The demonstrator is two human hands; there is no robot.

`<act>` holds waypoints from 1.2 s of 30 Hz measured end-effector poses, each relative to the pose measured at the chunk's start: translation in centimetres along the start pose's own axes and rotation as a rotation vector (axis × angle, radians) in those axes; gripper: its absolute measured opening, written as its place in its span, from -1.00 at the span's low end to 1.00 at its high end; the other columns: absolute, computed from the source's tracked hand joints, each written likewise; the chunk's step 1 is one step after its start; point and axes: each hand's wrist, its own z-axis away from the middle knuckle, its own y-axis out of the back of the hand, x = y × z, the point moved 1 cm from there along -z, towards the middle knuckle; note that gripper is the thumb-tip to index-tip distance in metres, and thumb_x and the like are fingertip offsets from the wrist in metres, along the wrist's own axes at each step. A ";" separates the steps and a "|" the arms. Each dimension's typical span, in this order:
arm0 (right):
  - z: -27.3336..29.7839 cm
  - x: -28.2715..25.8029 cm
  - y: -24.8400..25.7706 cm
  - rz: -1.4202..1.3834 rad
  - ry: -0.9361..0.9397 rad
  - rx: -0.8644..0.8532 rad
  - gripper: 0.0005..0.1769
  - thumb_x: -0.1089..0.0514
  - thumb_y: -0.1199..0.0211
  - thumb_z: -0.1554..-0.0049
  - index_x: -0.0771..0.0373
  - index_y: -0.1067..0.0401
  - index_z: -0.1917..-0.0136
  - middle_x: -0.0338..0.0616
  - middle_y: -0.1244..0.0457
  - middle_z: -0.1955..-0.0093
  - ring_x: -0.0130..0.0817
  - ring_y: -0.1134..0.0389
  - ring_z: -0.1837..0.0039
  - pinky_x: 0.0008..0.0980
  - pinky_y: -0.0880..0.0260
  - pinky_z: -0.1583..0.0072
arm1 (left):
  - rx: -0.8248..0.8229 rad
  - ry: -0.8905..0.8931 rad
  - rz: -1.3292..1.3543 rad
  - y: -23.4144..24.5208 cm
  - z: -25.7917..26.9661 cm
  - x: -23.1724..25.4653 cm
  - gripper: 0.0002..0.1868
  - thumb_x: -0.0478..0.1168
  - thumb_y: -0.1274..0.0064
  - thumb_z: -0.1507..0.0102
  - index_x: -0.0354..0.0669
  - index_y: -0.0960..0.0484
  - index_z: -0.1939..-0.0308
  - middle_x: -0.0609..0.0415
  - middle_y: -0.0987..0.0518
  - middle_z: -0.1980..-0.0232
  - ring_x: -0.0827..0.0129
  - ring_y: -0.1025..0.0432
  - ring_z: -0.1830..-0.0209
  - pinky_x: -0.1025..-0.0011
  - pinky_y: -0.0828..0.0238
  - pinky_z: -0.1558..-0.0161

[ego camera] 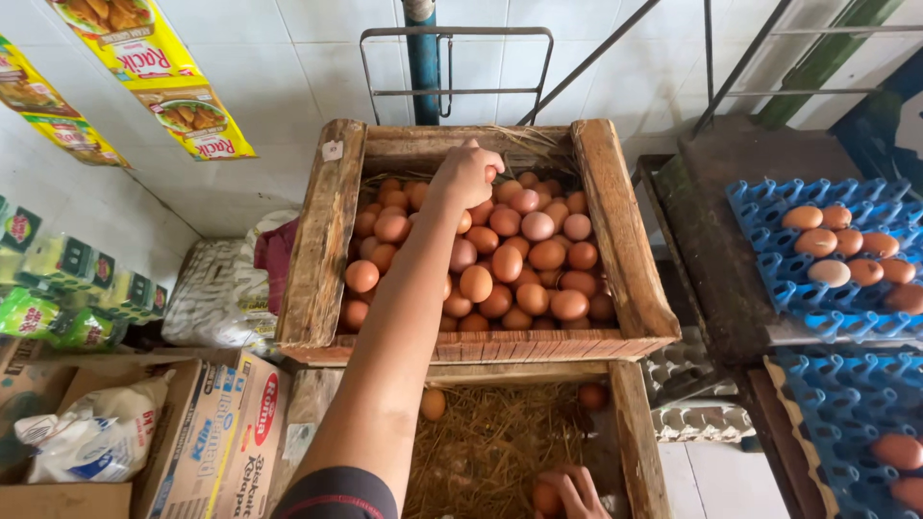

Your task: The person transfers brown eggs from a lower wooden crate lined with straw into an upper wooden crate. The hands pick up eggs one by one and place them into the upper container.

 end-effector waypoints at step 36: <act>-0.3 0.0 -2.4 -0.061 -0.212 0.151 -0.79 -0.09 -0.29 -0.05 -0.03 -0.65 0.18 -0.29 -0.40 0.13 -0.43 -0.44 0.15 -0.44 -0.37 0.13 | -0.379 0.435 -0.131 2.4 1.6 4.8 -0.32 0.02 0.18 -0.34 0.21 -0.37 -0.59 -0.06 -0.30 -0.58 -0.04 -0.20 -0.57 -0.16 0.00 -0.53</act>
